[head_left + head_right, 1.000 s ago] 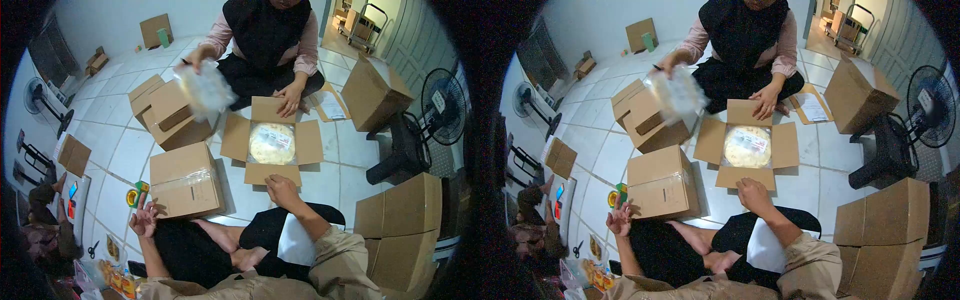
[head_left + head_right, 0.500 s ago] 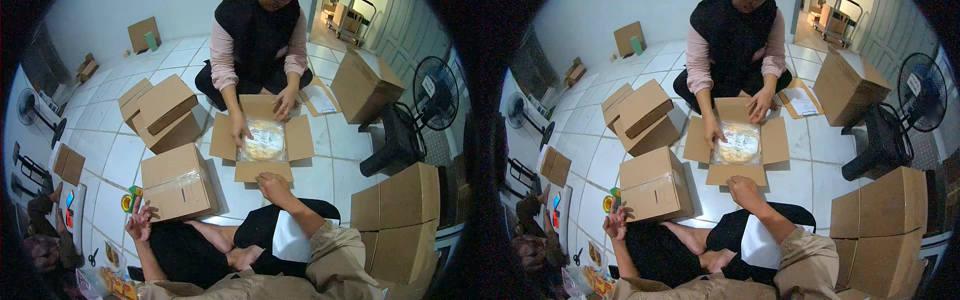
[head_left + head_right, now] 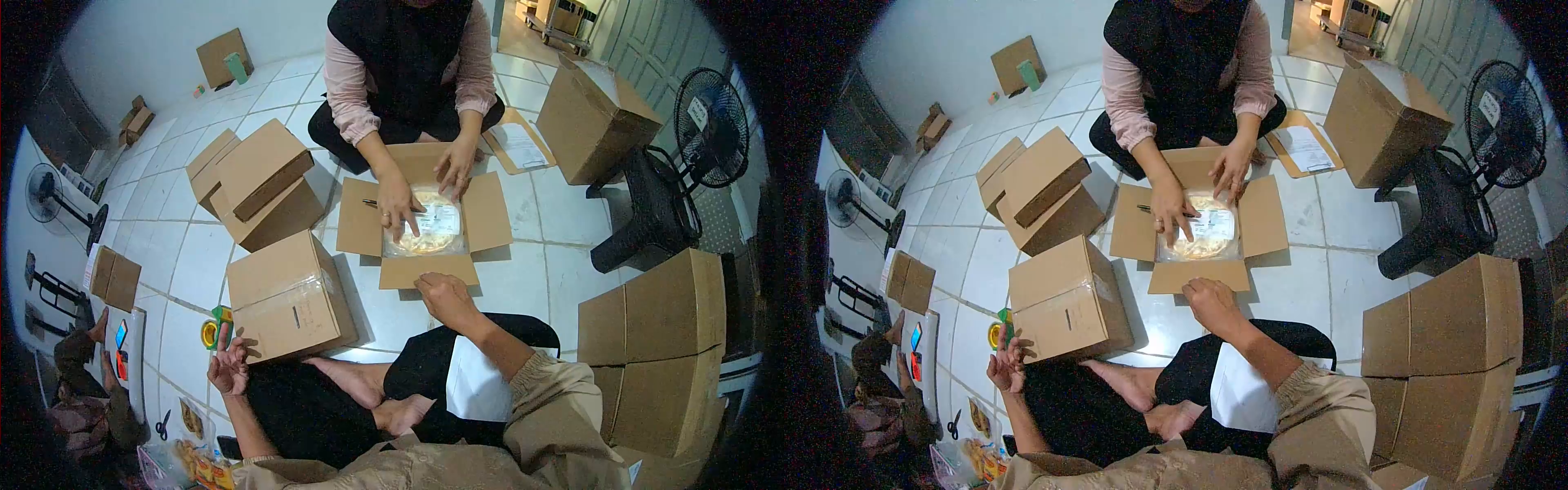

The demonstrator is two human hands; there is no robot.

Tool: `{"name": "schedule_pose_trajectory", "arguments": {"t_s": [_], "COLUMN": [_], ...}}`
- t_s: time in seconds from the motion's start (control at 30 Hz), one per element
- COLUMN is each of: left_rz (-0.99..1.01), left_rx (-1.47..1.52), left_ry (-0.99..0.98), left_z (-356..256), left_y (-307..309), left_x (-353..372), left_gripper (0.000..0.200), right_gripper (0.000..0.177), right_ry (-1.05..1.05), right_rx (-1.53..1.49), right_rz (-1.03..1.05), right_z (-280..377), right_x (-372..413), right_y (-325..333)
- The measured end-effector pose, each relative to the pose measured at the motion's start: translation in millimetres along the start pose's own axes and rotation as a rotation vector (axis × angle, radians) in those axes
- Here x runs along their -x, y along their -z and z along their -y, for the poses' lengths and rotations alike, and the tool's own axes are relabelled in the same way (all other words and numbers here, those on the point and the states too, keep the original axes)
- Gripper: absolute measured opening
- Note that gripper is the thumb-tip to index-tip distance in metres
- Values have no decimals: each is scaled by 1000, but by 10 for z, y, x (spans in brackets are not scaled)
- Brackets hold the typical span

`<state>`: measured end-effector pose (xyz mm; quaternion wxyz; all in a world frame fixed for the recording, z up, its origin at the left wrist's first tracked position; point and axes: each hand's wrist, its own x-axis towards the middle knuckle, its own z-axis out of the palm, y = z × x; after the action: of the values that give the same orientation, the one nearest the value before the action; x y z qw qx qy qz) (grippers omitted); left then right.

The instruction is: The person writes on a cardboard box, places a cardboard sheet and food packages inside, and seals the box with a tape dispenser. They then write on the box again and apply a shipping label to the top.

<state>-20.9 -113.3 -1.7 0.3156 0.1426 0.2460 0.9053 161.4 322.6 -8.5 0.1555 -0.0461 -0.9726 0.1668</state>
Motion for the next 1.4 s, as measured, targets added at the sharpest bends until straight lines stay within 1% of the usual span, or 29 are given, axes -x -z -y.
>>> {"name": "schedule_pose_trajectory", "arguments": {"t_s": [0.1,0.23,0.3,0.43,0.5,0.63,0.67,0.73,0.77,0.8,0.83,0.87,0.9,0.93,1.0,1.03,1.1,1.13,1.17,1.2,1.23,1.27,1.3,1.33,1.4], "left_rz": [-10,-38,-37,-36,-50,-67,-59,-140,-131,-132,-136,-175,-177,-177,-151,-151,-77,1,4,-32,-68,-55,-57,-44,-29], "left_rx": [-22,-33,-26,-24,-30,-40,-43,-272,-274,-524,-770,-815,-812,-802,-787,-787,-664,-630,-634,-481,-327,-231,-238,-228,-231], "left_ry": [-11,-21,-20,-15,-17,-2,7,73,78,187,294,334,333,308,286,288,268,288,291,212,130,114,111,117,142], "left_z": [22,31,29,19,7,17,7,-22,-43,-56,-54,-32,8,41,121,162,300,316,324,324,316,324,329,336,330], "left_y": [-46,-73,-66,-22,10,-27,-53,-127,-201,-301,-418,-582,-656,-714,-876,-857,-690,-491,-450,-415,-379,-394,-413,-433,-445], "left_x": [-1,-6,-4,-6,4,-10,-24,-56,-101,-143,-177,-236,-296,-358,-480,-511,-590,-624,-613,-595,-589,-602,-608,-612,-609], "left_gripper": [83,83,83,82,81,79,79,77,77,77,77,77,77,77,78,78,78,75,75,73,71,67,67,67,68], "right_gripper": [19,19,10,10,21,22,22,22,21,20,20,20,20,20,22,22,23,23,23,23,23,24,25,25,28], "right_ry": [19,2,54,65,-5,-31,-48,-74,-78,-76,-75,-58,-41,-40,-91,-93,-147,-151,-226,-297,-297,-306,-314,-310,-300], "right_rx": [-20,-23,-30,-23,-13,-39,-53,-64,-48,-31,-27,-12,1,2,69,70,-1,-2,-101,-201,-204,-227,-251,-257,-250], "right_rz": [-44,-40,-157,-165,-9,21,1,-34,-138,-238,-236,-317,-400,-399,-513,-513,-480,-483,-317,-149,-152,1,157,156,298], "right_z": [-18,7,21,28,29,3,9,-39,-98,-131,-164,-188,-196,-189,-132,-133,-131,-136,-140,-146,-174,-199,-213,-228,-214], "right_x": [9,-7,-13,-11,-11,-4,-11,-15,-11,-10,-7,-19,-39,-55,-76,-78,-54,-40,-14,7,34,51,70,92,105], "right_y": [-16,23,11,53,64,63,105,114,66,61,74,108,149,202,336,345,348,339,310,271,198,130,68,14,1]}}
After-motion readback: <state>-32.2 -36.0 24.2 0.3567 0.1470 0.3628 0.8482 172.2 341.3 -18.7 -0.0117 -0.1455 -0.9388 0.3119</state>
